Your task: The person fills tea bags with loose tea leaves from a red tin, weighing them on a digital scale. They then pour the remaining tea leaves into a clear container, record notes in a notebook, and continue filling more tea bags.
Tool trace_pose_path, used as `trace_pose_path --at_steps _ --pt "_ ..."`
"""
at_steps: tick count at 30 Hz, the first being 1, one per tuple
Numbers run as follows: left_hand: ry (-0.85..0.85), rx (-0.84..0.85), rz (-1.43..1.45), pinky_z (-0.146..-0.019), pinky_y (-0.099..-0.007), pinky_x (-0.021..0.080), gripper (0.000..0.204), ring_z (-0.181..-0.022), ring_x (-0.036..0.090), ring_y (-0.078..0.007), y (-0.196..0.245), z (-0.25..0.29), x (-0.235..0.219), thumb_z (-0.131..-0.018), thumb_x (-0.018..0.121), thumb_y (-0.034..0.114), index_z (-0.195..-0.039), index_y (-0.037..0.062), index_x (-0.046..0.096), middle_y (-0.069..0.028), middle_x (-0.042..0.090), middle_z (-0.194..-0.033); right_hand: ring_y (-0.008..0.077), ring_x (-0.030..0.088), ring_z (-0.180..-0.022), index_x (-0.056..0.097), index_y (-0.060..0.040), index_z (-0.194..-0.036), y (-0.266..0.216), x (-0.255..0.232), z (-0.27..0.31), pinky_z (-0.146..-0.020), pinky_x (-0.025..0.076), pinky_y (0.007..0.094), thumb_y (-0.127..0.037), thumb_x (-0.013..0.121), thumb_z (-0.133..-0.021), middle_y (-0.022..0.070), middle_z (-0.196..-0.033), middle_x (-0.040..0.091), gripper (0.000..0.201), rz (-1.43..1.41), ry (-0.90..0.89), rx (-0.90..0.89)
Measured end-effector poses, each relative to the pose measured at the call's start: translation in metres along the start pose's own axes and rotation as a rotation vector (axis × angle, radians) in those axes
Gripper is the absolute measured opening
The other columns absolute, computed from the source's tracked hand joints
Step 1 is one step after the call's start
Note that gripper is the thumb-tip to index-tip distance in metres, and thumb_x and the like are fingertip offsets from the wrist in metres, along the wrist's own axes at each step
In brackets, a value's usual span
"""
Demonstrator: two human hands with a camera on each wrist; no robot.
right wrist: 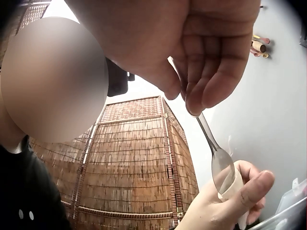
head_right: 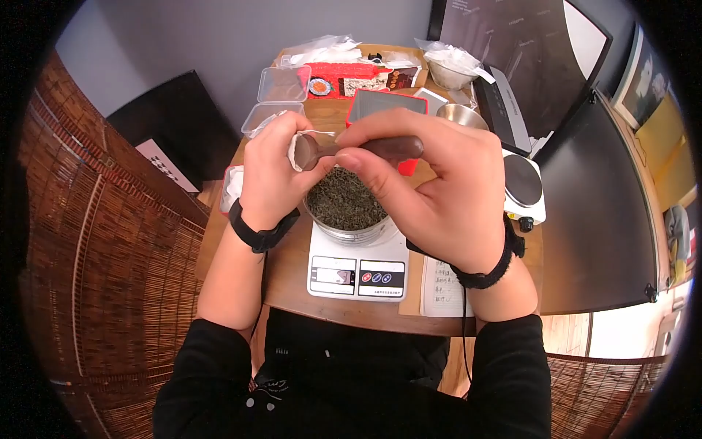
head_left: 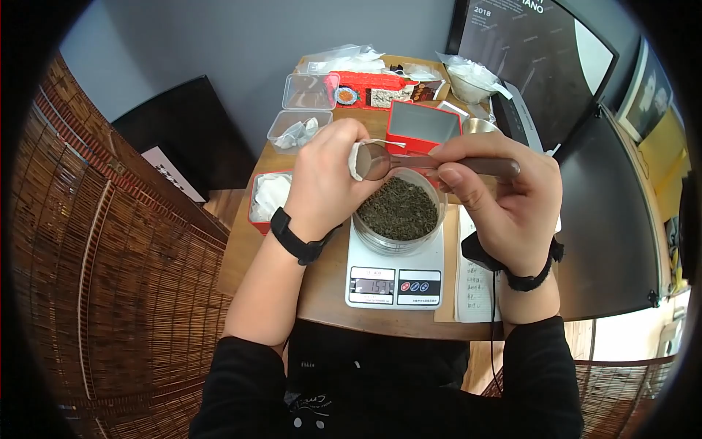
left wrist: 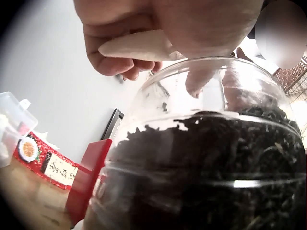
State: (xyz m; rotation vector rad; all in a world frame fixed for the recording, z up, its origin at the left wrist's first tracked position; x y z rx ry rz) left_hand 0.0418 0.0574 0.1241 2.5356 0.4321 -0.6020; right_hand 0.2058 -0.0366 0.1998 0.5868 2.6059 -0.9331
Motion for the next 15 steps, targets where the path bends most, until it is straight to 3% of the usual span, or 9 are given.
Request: trace_pose_path --at_steps 4,7,10,15 --pt "-0.008 0.028 -0.017 -0.076 -0.0408 0.056 0.046 -0.087 0.069 -0.0365 0.005 -0.002 0.002 -0.072 0.094 0.007 -0.104 0.0033 0.061 -0.0145 0.067 -0.096 0.0140 0.078 -0.086 0.077 0.0057 -0.109 -0.007 0.004 -0.001 -0.079 0.060 0.0253 -0.006 0.079 -0.098 0.0098 -0.093 0.081 0.015 0.128 -0.048 -0.021" --pt "-0.018 0.051 0.036 -0.074 -0.0410 0.055 0.043 -0.085 0.068 -0.0363 0.010 -0.004 0.002 -0.073 0.092 0.003 -0.104 0.0024 0.062 -0.0140 0.067 -0.094 0.0171 0.080 -0.080 0.078 0.0003 -0.102 0.003 -0.002 -0.001 -0.072 0.060 0.0262 -0.007 0.083 -0.094 0.0077 -0.090 0.081 0.012 0.041 0.011 -0.008" --pt "0.013 0.052 0.097 -0.073 -0.0400 0.054 0.039 -0.083 0.068 -0.0352 0.010 -0.004 -0.001 -0.073 0.091 0.001 -0.102 0.0017 0.065 -0.0132 0.067 -0.092 0.0136 0.078 -0.079 0.078 0.0004 -0.103 0.015 -0.008 -0.001 -0.073 0.058 0.0247 -0.007 0.082 -0.095 0.0064 -0.088 0.081 0.011 -0.099 0.037 0.129" --pt "0.033 0.068 0.077 -0.071 -0.0373 0.054 0.032 -0.080 0.068 -0.0318 0.008 -0.002 -0.002 -0.073 0.093 0.003 -0.093 0.0020 0.068 -0.0117 0.067 -0.087 0.0142 0.078 -0.079 0.078 0.0005 -0.103 0.014 0.000 0.001 -0.072 0.058 0.0250 -0.007 0.082 -0.095 0.0071 -0.087 0.080 0.012 -0.100 0.026 0.107"
Point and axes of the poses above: each hand's wrist, its own z-axis away from the middle knuckle, its own x-axis out of the palm, y = z × x, the point moved 9 cm from there along -z, towards the middle knuckle
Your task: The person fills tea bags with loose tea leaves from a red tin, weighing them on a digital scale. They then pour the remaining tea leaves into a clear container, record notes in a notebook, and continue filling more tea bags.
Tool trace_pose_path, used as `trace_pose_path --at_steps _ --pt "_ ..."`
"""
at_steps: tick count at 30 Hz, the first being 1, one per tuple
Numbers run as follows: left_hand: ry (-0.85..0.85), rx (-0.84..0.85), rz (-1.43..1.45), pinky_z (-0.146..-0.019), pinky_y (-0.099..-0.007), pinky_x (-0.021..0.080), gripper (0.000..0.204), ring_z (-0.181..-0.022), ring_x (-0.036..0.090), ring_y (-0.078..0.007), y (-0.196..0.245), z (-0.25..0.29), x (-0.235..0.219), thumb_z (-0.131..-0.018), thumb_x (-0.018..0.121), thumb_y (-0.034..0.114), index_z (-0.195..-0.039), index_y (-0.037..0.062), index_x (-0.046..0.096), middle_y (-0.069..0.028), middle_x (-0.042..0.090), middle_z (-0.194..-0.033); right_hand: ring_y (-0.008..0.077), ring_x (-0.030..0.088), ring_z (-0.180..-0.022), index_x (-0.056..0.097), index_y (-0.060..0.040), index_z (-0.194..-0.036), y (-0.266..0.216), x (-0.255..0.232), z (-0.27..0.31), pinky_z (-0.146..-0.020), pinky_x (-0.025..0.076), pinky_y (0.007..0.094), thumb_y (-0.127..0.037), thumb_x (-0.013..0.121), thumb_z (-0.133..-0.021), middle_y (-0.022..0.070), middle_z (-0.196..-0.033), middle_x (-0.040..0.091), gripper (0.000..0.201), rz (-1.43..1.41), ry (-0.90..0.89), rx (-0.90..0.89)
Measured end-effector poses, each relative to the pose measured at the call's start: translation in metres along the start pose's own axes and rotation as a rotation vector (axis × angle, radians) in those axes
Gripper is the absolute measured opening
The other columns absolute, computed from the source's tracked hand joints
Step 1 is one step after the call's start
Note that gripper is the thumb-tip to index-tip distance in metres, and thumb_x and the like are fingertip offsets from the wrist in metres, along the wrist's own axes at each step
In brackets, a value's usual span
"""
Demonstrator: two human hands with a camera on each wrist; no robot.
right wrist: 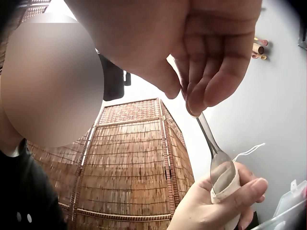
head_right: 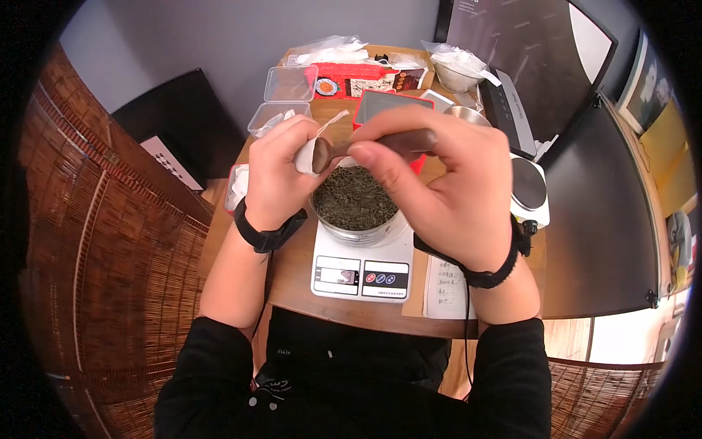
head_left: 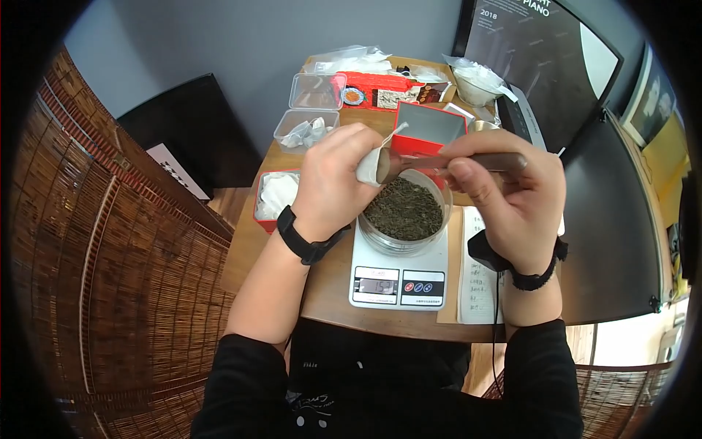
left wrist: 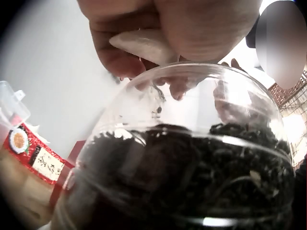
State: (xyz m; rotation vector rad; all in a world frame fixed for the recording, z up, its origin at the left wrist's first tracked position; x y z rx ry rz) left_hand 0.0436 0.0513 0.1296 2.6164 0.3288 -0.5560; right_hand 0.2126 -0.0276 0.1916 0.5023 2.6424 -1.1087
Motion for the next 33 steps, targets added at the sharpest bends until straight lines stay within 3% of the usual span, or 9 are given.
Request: trace_pose_path --at_steps 3,9,16,22,26,29,30,32,33 --pt "-0.043 0.051 0.003 -0.070 -0.0430 0.057 0.038 -0.082 0.070 -0.0377 0.005 0.003 0.005 -0.073 0.092 0.007 -0.101 0.0023 0.067 -0.0138 0.067 -0.090 0.0150 0.078 -0.079 0.078 -0.0001 -0.103 -0.006 0.009 -0.001 -0.072 0.059 0.0258 -0.007 0.082 -0.095 0.0075 -0.087 0.080 0.012 0.048 -0.058 -0.053" --pt "0.016 0.007 0.052 -0.072 -0.0430 0.058 0.036 -0.083 0.071 -0.0378 0.013 0.002 0.002 -0.074 0.091 0.007 -0.101 0.0034 0.068 -0.0140 0.070 -0.090 0.0138 0.078 -0.082 0.078 0.0039 -0.106 -0.013 0.005 0.001 -0.076 0.058 0.0238 -0.012 0.084 -0.096 0.0091 -0.092 0.082 0.019 0.124 -0.028 -0.096" --pt "-0.019 0.039 0.015 -0.072 -0.0426 0.058 0.035 -0.085 0.073 -0.0370 0.009 0.005 0.003 -0.075 0.091 0.008 -0.101 0.0039 0.068 -0.0143 0.072 -0.093 0.0179 0.079 -0.078 0.079 -0.0028 -0.104 -0.001 0.026 0.002 -0.069 0.059 0.0273 -0.010 0.084 -0.093 0.0069 -0.094 0.081 0.014 0.249 -0.168 -0.112" --pt "0.018 -0.042 0.017 -0.066 -0.0432 0.056 0.031 -0.076 0.071 -0.0382 -0.006 0.003 0.002 -0.079 0.091 0.012 -0.096 0.0031 0.067 -0.0162 0.071 -0.085 0.0112 0.074 -0.081 0.076 0.0028 -0.104 -0.002 -0.023 -0.001 -0.070 0.056 0.0245 -0.008 0.074 -0.103 0.0061 -0.092 0.078 0.011 -0.074 0.107 -0.012" --pt "0.013 -0.090 -0.018 -0.063 -0.0441 0.054 0.031 -0.071 0.069 -0.0381 -0.011 0.001 0.001 -0.084 0.091 0.016 -0.092 0.0028 0.064 -0.0162 0.069 -0.080 0.0071 0.065 -0.073 0.075 0.0030 -0.105 0.002 -0.048 -0.005 -0.066 0.052 0.0226 -0.011 0.071 -0.106 0.0039 -0.088 0.076 0.015 -0.027 0.134 0.029" --pt "0.001 -0.065 0.001 -0.062 -0.0413 0.052 0.030 -0.068 0.066 -0.0344 -0.013 0.002 0.005 -0.085 0.091 0.017 -0.091 0.0028 0.064 -0.0138 0.067 -0.078 0.0056 0.057 -0.062 0.079 -0.0006 -0.102 0.032 -0.024 -0.007 -0.058 0.045 0.0250 -0.014 0.076 -0.100 0.0029 -0.071 0.071 0.014 0.309 -0.223 0.226" --pt "-0.002 -0.049 0.000 -0.061 -0.0382 0.050 0.029 -0.067 0.064 -0.0310 -0.013 0.002 0.006 -0.086 0.091 0.016 -0.092 0.0027 0.065 -0.0117 0.066 -0.077 0.0078 0.055 -0.060 0.079 -0.0007 -0.103 0.047 -0.011 -0.007 -0.057 0.045 0.0276 -0.016 0.077 -0.100 0.0053 -0.069 0.069 0.016 0.273 -0.294 0.296" --pt "-0.014 -0.026 -0.010 -0.062 -0.0390 0.050 0.029 -0.068 0.064 -0.0321 -0.010 0.001 0.006 -0.086 0.091 0.016 -0.092 0.0025 0.065 -0.0124 0.066 -0.079 0.0097 0.058 -0.060 0.079 0.0001 -0.102 0.072 0.004 -0.009 -0.058 0.047 0.0293 -0.020 0.077 -0.100 0.0075 -0.069 0.070 0.020 0.376 -0.375 0.294" --pt "-0.031 -0.004 -0.028 -0.062 -0.0399 0.051 0.030 -0.068 0.064 -0.0333 -0.009 0.001 0.006 -0.086 0.091 0.017 -0.093 0.0022 0.065 -0.0130 0.066 -0.080 0.0094 0.061 -0.063 0.079 0.0012 -0.104 0.090 0.007 -0.008 -0.061 0.050 0.0285 -0.020 0.075 -0.102 0.0074 -0.073 0.072 0.022 0.276 -0.389 0.349"
Point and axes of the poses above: each hand's wrist, its own z-axis away from the middle knuckle, its own x-axis out of the palm, y = z × x, the point moved 9 cm from there along -z, towards the middle knuckle
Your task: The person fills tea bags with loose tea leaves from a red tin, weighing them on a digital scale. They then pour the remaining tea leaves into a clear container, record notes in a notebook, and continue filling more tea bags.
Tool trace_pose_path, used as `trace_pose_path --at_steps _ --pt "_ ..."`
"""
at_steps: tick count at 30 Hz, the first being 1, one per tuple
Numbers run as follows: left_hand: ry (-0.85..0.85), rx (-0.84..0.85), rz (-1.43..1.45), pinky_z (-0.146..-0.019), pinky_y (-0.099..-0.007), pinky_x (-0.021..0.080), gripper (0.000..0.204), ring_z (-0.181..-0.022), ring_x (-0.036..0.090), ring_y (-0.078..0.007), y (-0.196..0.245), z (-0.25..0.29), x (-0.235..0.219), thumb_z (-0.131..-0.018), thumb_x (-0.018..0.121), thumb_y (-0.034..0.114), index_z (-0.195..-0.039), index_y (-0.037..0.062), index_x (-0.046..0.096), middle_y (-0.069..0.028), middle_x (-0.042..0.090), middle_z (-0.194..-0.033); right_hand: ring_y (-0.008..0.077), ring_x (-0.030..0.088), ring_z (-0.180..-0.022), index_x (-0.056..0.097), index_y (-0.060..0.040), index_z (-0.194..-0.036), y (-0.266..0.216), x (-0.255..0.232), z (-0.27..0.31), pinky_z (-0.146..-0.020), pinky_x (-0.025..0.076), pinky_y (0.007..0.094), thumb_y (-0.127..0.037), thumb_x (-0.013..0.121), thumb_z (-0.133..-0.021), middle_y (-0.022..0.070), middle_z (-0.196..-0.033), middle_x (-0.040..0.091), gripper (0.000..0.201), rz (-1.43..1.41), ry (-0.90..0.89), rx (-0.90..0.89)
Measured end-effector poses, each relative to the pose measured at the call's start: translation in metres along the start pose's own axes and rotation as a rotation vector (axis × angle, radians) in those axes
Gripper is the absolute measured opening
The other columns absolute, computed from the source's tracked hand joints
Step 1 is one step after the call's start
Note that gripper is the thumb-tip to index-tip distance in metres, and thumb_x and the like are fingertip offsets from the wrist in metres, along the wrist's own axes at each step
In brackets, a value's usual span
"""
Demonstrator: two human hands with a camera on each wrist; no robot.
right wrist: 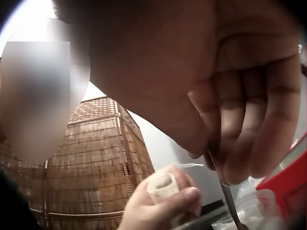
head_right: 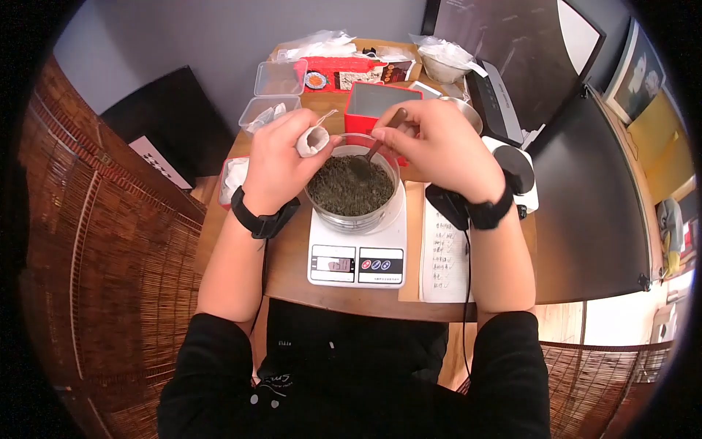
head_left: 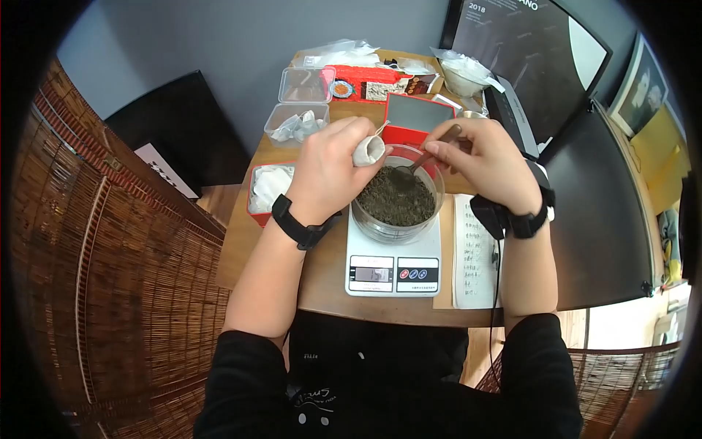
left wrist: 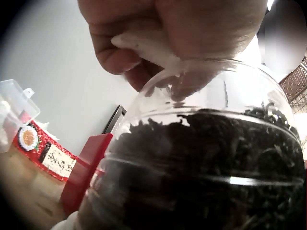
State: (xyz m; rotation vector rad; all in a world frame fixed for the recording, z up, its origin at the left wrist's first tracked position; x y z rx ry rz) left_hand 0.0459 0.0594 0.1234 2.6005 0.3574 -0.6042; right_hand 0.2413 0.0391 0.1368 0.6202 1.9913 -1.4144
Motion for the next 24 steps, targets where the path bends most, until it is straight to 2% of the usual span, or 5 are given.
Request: trace_pose_path --at_steps 2,4,15,20,24 --pt "-0.024 -0.007 -0.013 -0.062 -0.0406 0.051 0.030 -0.069 0.065 -0.0342 -0.002 0.000 -0.001 -0.085 0.090 0.017 -0.093 0.0019 0.065 -0.0136 0.066 -0.080 0.0091 0.065 -0.066 0.078 0.0022 -0.106 0.031 0.012 -0.005 -0.064 0.053 0.0276 -0.021 0.073 -0.105 0.0072 -0.077 0.075 0.024 -0.109 -0.038 0.046" --pt "-0.033 -0.006 -0.027 -0.063 -0.0414 0.051 0.030 -0.070 0.065 -0.0352 -0.004 0.000 0.001 -0.085 0.090 0.017 -0.094 0.0015 0.065 -0.0141 0.067 -0.081 0.0092 0.070 -0.075 0.077 0.0030 -0.111 0.062 0.022 -0.005 -0.072 0.058 0.0259 -0.022 0.066 -0.110 0.0068 -0.088 0.078 0.027 -0.514 -0.074 0.205" --pt "-0.046 -0.024 -0.030 -0.070 -0.0442 0.054 0.031 -0.080 0.068 -0.0369 -0.011 0.003 0.003 -0.085 0.089 0.016 -0.096 0.0013 0.064 -0.0146 0.069 -0.086 0.0068 0.070 -0.077 0.073 0.0028 -0.118 0.077 0.024 -0.008 -0.074 0.059 0.0219 -0.021 0.064 -0.111 0.0060 -0.094 0.079 0.026 -0.773 -0.131 0.307" --pt "-0.046 -0.060 -0.103 -0.071 -0.0463 0.054 0.030 -0.083 0.069 -0.0383 -0.012 0.004 0.002 -0.085 0.088 0.016 -0.097 0.0016 0.064 -0.0156 0.069 -0.088 0.0055 0.060 -0.070 0.075 0.0012 -0.112 0.018 -0.017 0.003 -0.066 0.050 0.0221 -0.016 0.069 -0.108 0.0000 -0.086 0.073 0.019 -0.370 0.025 0.102" --pt "-0.045 -0.058 -0.134 -0.073 -0.0471 0.054 0.030 -0.084 0.069 -0.0394 -0.006 0.005 0.001 -0.085 0.088 0.015 -0.098 0.0009 0.064 -0.0165 0.070 -0.091 0.0072 0.064 -0.072 0.079 0.0025 -0.105 -0.044 -0.021 0.030 -0.066 0.050 0.0227 -0.012 0.074 -0.103 0.0056 -0.084 0.076 0.015 -0.006 0.084 -0.066"
Point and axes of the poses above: each hand's wrist, its own z-axis away from the middle knuckle, its own x-axis out of the palm, y = z × x, the point moved 9 cm from there along -z, towards the middle knuckle
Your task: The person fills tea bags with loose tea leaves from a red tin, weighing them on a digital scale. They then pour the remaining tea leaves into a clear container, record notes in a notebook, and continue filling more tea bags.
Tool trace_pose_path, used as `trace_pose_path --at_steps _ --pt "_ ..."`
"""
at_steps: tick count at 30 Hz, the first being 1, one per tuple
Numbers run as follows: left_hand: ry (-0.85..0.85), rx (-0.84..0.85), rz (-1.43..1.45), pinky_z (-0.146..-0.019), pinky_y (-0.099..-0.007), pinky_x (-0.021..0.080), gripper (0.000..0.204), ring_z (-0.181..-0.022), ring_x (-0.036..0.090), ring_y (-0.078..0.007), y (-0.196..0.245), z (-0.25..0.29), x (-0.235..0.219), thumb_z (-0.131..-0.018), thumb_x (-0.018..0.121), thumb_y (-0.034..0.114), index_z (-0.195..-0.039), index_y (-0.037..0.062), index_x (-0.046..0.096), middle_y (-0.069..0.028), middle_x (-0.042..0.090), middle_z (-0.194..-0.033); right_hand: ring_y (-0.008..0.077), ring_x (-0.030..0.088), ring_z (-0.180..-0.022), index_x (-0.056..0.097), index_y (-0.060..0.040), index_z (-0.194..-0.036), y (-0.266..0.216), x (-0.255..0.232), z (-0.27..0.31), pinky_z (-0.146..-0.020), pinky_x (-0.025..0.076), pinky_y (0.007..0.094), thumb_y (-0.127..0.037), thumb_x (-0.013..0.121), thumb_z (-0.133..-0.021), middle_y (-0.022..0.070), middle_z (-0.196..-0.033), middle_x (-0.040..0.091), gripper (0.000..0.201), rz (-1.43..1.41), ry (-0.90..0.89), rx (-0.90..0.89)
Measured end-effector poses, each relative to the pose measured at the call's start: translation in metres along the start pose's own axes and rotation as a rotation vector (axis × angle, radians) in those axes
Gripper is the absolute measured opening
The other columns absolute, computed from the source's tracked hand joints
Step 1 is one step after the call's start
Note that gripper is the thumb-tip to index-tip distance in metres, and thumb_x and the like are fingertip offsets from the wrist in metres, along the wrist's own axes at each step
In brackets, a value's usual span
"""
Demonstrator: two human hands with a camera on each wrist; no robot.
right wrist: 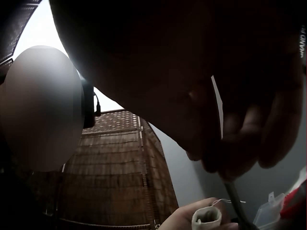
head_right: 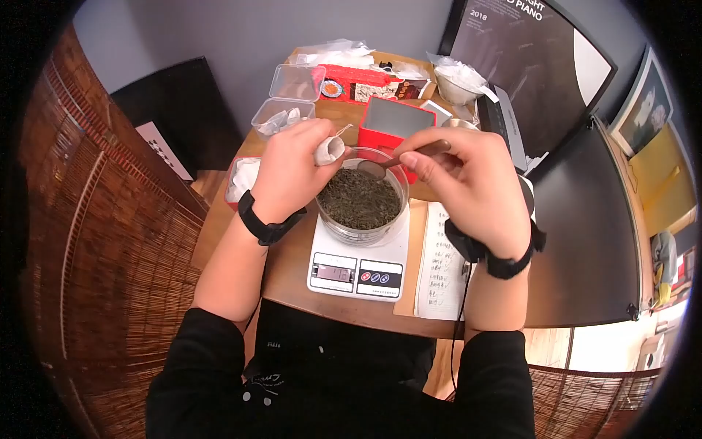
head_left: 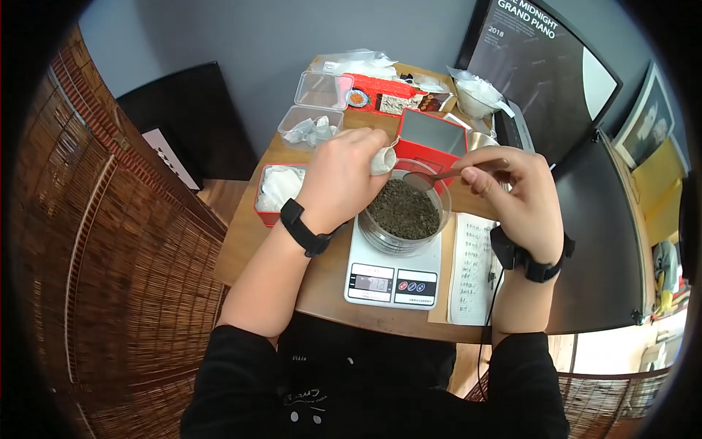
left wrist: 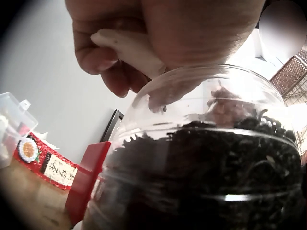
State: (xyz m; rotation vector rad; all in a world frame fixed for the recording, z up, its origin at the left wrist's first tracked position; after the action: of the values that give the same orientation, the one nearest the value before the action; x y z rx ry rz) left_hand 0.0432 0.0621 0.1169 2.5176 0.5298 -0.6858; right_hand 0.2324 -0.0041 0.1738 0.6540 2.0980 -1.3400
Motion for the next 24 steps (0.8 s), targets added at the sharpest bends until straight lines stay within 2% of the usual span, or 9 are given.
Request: trace_pose_path --at_steps 2,3,5,7,9,12,14,19,24 --pt "0.001 0.009 0.000 -0.073 -0.0469 0.054 0.030 -0.084 0.069 -0.0397 0.001 -0.001 0.000 -0.085 0.088 0.015 -0.098 0.0006 0.064 -0.0167 0.070 -0.092 0.0078 0.068 -0.073 0.078 0.0026 -0.104 -0.016 -0.005 0.008 -0.066 0.051 0.0235 -0.010 0.077 -0.100 0.0079 -0.084 0.078 0.013 -0.040 0.105 -0.158" --pt "0.006 0.008 0.007 -0.073 -0.0466 0.054 0.031 -0.084 0.069 -0.0399 0.002 0.000 0.000 -0.085 0.088 0.015 -0.098 0.0004 0.064 -0.0169 0.070 -0.092 0.0078 0.068 -0.073 0.078 0.0026 -0.104 -0.013 -0.005 0.009 -0.066 0.051 0.0235 -0.010 0.077 -0.100 0.0079 -0.084 0.078 0.013 -0.043 0.105 -0.156" --pt "0.013 0.005 0.014 -0.073 -0.0462 0.054 0.031 -0.084 0.068 -0.0401 0.002 0.000 -0.001 -0.085 0.088 0.014 -0.098 0.0002 0.064 -0.0170 0.070 -0.091 0.0075 0.070 -0.072 0.079 0.0016 -0.104 -0.001 -0.010 0.010 -0.064 0.053 0.0240 -0.008 0.078 -0.099 0.0076 -0.081 0.077 0.011 -0.085 0.162 -0.088" --pt "0.019 0.006 0.012 -0.072 -0.0457 0.054 0.030 -0.083 0.068 -0.0397 0.003 0.000 0.000 -0.085 0.088 0.013 -0.098 0.0005 0.064 -0.0168 0.069 -0.090 0.0069 0.069 -0.067 0.078 0.0017 -0.103 0.016 0.004 0.003 -0.062 0.053 0.0237 -0.010 0.078 -0.099 0.0074 -0.078 0.077 0.012 -0.078 0.114 -0.040" --pt "0.007 0.000 0.022 -0.071 -0.0455 0.054 0.030 -0.082 0.068 -0.0395 0.002 0.000 0.001 -0.085 0.088 0.013 -0.098 0.0007 0.064 -0.0165 0.069 -0.090 0.0066 0.069 -0.066 0.077 0.0036 -0.103 0.032 0.027 -0.010 -0.060 0.053 0.0241 -0.014 0.074 -0.104 0.0061 -0.078 0.077 0.018 -0.068 -0.045 0.065" --pt "-0.003 -0.005 0.036 -0.070 -0.0451 0.053 0.029 -0.079 0.067 -0.0391 0.001 0.000 0.002 -0.086 0.088 0.013 -0.097 0.0008 0.064 -0.0162 0.068 -0.087 0.0079 0.070 -0.068 0.075 0.0032 -0.106 0.073 0.048 -0.021 -0.062 0.056 0.0243 -0.016 0.071 -0.106 0.0055 -0.081 0.077 0.019 -0.310 -0.067 0.198" --pt "0.008 -0.004 0.040 -0.069 -0.0450 0.053 0.029 -0.078 0.067 -0.0389 0.000 -0.001 0.001 -0.086 0.087 0.013 -0.097 0.0009 0.064 -0.0161 0.068 -0.086 0.0087 0.070 -0.071 0.073 0.0036 -0.109 0.083 0.047 -0.024 -0.066 0.057 0.0241 -0.017 0.068 -0.109 0.0056 -0.085 0.077 0.021 -0.487 -0.080 0.225" --pt "0.005 0.001 0.046 -0.068 -0.0450 0.053 0.028 -0.076 0.066 -0.0395 0.000 0.000 0.002 -0.086 0.087 0.013 -0.096 0.0006 0.064 -0.0160 0.067 -0.084 0.0090 0.069 -0.072 0.073 0.0042 -0.109 0.093 0.029 -0.024 -0.068 0.056 0.0240 -0.018 0.065 -0.110 0.0056 -0.086 0.076 0.024 -0.569 -0.034 0.253" --pt "0.000 0.001 0.037 -0.069 -0.0454 0.053 0.029 -0.078 0.067 -0.0397 0.000 0.001 0.001 -0.085 0.087 0.012 -0.096 0.0007 0.064 -0.0164 0.068 -0.086 0.0085 0.067 -0.072 0.074 0.0034 -0.108 0.082 -0.001 -0.018 -0.066 0.055 0.0242 -0.017 0.065 -0.110 0.0061 -0.085 0.074 0.023 -0.659 0.139 0.167"
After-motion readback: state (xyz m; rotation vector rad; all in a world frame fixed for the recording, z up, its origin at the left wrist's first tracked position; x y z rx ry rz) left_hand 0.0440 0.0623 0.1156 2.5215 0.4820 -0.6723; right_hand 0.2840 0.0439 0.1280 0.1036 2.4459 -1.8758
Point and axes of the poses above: each hand's wrist, its own z-axis away from the middle knuckle, its own x-axis out of the palm, y = z × x, the point moved 9 cm from there along -z, towards the middle knuckle
